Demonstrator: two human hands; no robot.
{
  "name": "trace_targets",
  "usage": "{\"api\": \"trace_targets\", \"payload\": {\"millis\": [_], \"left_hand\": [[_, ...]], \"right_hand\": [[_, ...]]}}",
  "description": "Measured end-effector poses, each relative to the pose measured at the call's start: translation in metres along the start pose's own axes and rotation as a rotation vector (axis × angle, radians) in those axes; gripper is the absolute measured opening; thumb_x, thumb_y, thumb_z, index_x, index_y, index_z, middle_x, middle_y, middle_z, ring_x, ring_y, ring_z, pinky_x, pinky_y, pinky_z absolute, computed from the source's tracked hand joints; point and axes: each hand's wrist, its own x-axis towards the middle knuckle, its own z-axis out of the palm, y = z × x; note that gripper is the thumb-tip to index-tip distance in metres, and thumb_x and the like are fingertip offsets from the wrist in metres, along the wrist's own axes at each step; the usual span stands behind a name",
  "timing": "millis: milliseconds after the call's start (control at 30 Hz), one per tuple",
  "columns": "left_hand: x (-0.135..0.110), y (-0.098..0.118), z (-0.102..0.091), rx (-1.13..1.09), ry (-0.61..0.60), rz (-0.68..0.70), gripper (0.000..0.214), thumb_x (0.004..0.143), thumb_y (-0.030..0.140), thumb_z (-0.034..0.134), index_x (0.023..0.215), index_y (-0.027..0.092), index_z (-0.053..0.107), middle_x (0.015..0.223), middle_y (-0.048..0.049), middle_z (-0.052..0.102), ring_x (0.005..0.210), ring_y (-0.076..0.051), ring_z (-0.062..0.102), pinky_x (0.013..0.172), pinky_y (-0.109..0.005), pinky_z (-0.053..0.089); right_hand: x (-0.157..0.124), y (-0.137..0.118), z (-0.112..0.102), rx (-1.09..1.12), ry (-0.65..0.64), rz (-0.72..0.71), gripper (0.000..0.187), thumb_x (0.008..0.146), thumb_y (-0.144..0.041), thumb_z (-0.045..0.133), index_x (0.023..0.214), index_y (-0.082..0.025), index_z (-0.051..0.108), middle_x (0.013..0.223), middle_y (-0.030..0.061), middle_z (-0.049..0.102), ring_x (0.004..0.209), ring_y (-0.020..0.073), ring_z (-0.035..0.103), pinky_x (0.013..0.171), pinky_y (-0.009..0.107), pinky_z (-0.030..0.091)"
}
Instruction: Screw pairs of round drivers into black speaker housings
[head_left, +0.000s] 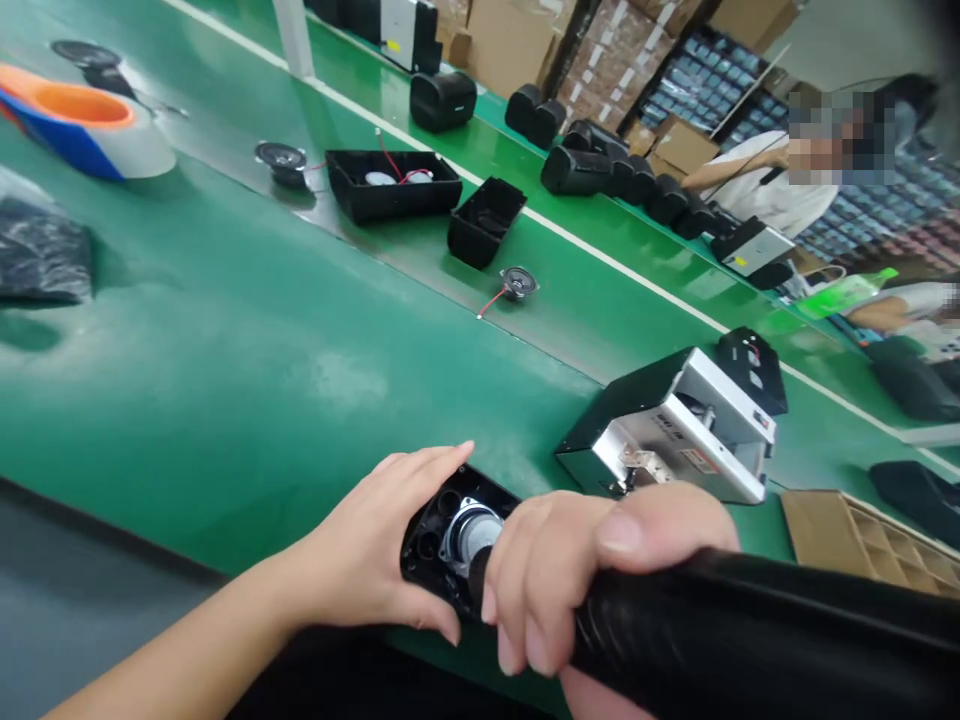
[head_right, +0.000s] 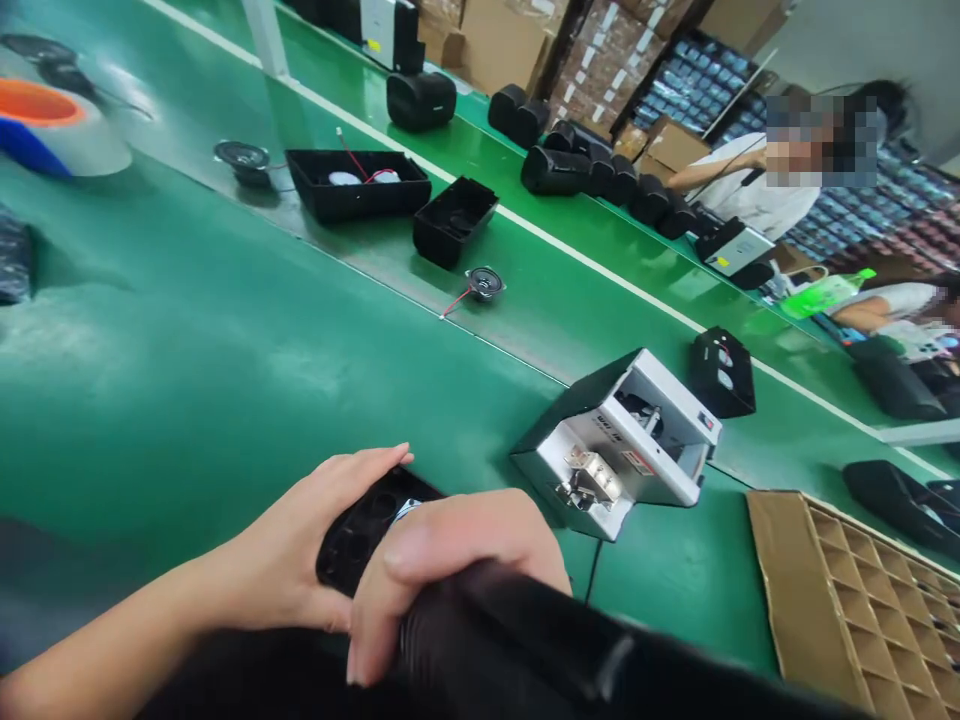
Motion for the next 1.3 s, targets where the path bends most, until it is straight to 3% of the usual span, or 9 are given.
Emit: {"api": "trace_targets", "payload": {"millis": [67,200,367,733,900,1067,1200,1300], "left_hand": [[0.001,0.0,0.002,-0.022,0.025,0.018,0.129,0.082,0.096,0.079,0.184,0.038,0.025,0.174,-0.0136,0.056,0.157,-0.041,0.059,0.131,-0.061,0.051],[0.004,0.0,0.005,-0.047,0.036,0.038,0.134,0.078,0.091,0.088,0.184,0.037,0.026,0.171,-0.0146,0.059,0.153,-0.041,0.061,0.13,-0.06,0.05],[0.007,0.0,0.006,-0.085,0.029,0.06,0.144,0.069,0.086,0.098,0.184,0.037,0.025,0.169,-0.0191,0.061,0.15,-0.044,0.063,0.128,-0.063,0.048],[0.01,0.001,0.009,-0.085,0.052,0.087,0.14,0.072,0.089,0.094,0.182,0.029,0.03,0.167,-0.0226,0.062,0.148,-0.044,0.064,0.125,-0.063,0.049],[0.009,0.001,0.007,-0.066,0.004,0.055,0.135,0.074,0.085,0.095,0.18,0.026,0.035,0.17,-0.023,0.059,0.15,-0.046,0.062,0.128,-0.065,0.048],[0.002,-0.005,0.01,-0.047,0.01,0.002,0.139,0.07,0.063,0.105,0.182,0.043,0.025,0.175,-0.0137,0.055,0.155,-0.044,0.059,0.129,-0.064,0.049],[-0.002,-0.02,0.016,-0.029,0.019,-0.01,0.147,0.063,0.055,0.109,0.181,0.048,0.023,0.177,-0.012,0.053,0.156,-0.046,0.058,0.13,-0.066,0.051],[-0.004,-0.03,0.019,0.004,0.027,-0.007,0.14,0.067,0.055,0.106,0.181,0.045,0.025,0.177,-0.0141,0.052,0.155,-0.047,0.059,0.128,-0.068,0.053]], "right_hand": [[0.005,0.008,0.004,0.066,-0.081,-0.013,0.024,0.116,-0.058,0.064,0.117,-0.042,0.082,0.067,-0.0052,0.079,0.045,0.02,0.07,0.051,0.037,0.065],[0.01,0.003,0.006,0.029,-0.056,0.073,0.025,0.113,-0.062,0.072,0.116,-0.039,0.081,0.068,-0.0028,0.076,0.053,0.0213,0.071,0.059,0.04,0.066],[0.009,0.004,0.007,0.01,-0.106,0.055,0.023,0.113,-0.058,0.074,0.121,-0.038,0.081,0.07,-0.0034,0.075,0.054,0.0198,0.069,0.062,0.037,0.065],[0.0,0.013,0.004,-0.02,-0.175,0.023,0.014,0.115,-0.041,0.072,0.127,-0.036,0.078,0.075,-0.0036,0.074,0.06,0.0195,0.07,0.066,0.036,0.065],[-0.015,0.037,0.01,-0.037,-0.218,-0.203,0.017,0.116,-0.033,0.066,0.127,-0.031,0.079,0.075,-0.0027,0.077,0.056,0.0173,0.069,0.062,0.032,0.063],[-0.014,0.074,0.015,-0.02,-0.316,-0.479,0.027,0.116,-0.036,0.071,0.141,-0.028,0.073,0.064,-0.0076,0.072,0.043,0.0124,0.065,0.049,0.021,0.055],[-0.01,0.092,0.014,-0.059,-0.291,-0.501,0.024,0.118,-0.049,0.067,0.137,-0.034,0.069,0.061,-0.0098,0.072,0.038,0.0129,0.063,0.045,0.021,0.051],[-0.014,0.098,0.008,-0.167,-0.303,-0.422,0.033,0.118,-0.065,0.058,0.119,-0.034,0.067,0.056,-0.0095,0.071,0.034,0.0148,0.062,0.041,0.023,0.048]]}}
